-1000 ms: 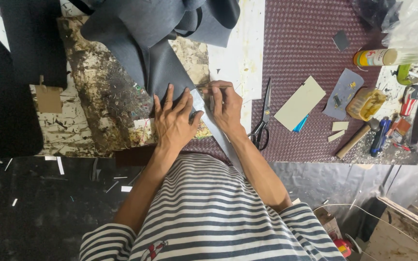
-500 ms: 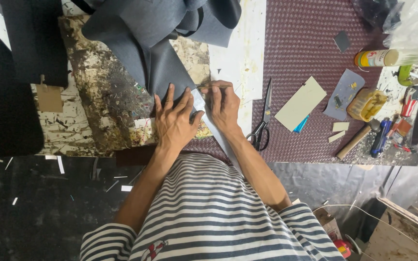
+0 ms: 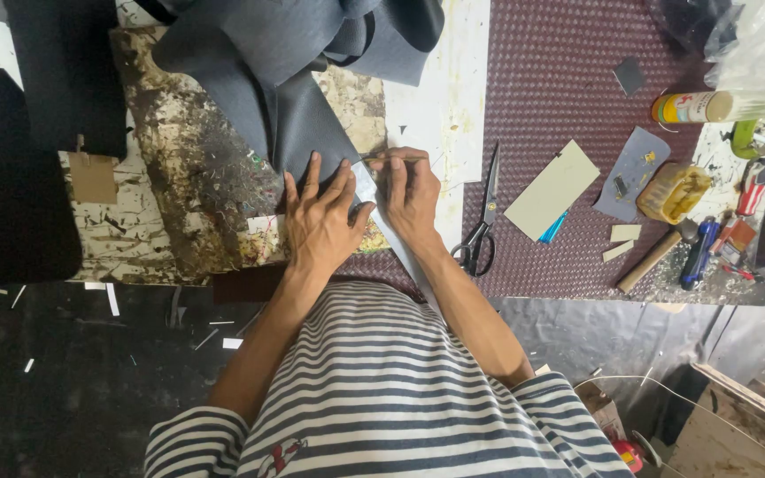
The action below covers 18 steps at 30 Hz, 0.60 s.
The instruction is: Measuring and cutting a strip of leather using a ruler and scissors
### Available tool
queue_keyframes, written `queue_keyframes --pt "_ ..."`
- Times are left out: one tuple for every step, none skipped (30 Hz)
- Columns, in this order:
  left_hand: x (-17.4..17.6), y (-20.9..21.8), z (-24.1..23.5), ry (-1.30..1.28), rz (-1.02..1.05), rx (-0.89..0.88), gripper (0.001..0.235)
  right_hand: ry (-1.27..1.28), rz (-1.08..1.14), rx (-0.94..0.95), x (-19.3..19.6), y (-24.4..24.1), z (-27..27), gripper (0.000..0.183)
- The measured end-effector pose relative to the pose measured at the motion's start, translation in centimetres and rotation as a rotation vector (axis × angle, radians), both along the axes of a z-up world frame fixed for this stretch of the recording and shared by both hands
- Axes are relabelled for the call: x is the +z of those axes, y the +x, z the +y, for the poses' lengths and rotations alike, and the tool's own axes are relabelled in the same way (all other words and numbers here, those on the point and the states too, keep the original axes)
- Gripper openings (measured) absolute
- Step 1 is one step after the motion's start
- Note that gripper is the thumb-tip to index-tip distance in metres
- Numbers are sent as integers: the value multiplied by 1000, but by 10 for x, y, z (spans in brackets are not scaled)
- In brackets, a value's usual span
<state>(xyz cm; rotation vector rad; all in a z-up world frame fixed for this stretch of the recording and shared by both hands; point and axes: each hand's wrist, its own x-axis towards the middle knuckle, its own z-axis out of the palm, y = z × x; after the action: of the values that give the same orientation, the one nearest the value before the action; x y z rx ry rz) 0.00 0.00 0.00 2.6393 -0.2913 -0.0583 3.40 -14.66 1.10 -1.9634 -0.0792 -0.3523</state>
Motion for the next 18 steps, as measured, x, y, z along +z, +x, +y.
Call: queue_keyframes --pt "0 0 0 -2 0 -1 50 -2 0 -1 1 -1 -1 15" --pt "0 0 0 -5 3 -1 50 6 9 -10 2 -1 -2 16" --pt "0 0 1 -7 6 2 49 15 16 -15 2 -1 -2 17" --pt "-1 0 0 -9 4 4 49 13 15 -14 -12 -7 -11 17" --pt "-2 0 -1 -12 11 9 49 85 13 -33 -27 -12 -18 20" --pt "-4 0 -1 -16 18 13 50 157 12 -52 -42 -17 -25 24" --pt "-3 0 0 -16 19 16 50 157 13 -49 -29 -24 -31 24" --pt "-2 0 0 -16 20 15 50 150 117 3 -16 -32 -38 25" --pt "-1 1 0 -17 20 10 49 142 219 51 -2 -40 -45 27" --pt "0 1 1 -18 21 8 49 141 220 49 -6 -54 -54 27" --pt "0 0 1 -14 3 6 49 132 304 42 -10 -69 -64 27" --pt "1 0 1 -10 -15 4 49 124 388 34 -13 -85 -74 30" --pt "1 0 2 -12 -13 1 49 123 390 30 -13 -97 -84 30" --pt "0 -1 2 -17 -15 4 50 45 467 21 -14 -110 -93 26" --pt "-1 -1 3 -20 -19 6 50 -32 543 11 -14 -122 -101 23" --pt "0 -1 3 -20 -18 2 50 -30 544 7 1 -124 -97 23" --pt "1 -1 3 -14 -34 0 51 -117 606 8 15 -125 -94 20" --pt "2 -1 3 -7 -50 -3 52 -204 669 10 30 -127 -90 20"
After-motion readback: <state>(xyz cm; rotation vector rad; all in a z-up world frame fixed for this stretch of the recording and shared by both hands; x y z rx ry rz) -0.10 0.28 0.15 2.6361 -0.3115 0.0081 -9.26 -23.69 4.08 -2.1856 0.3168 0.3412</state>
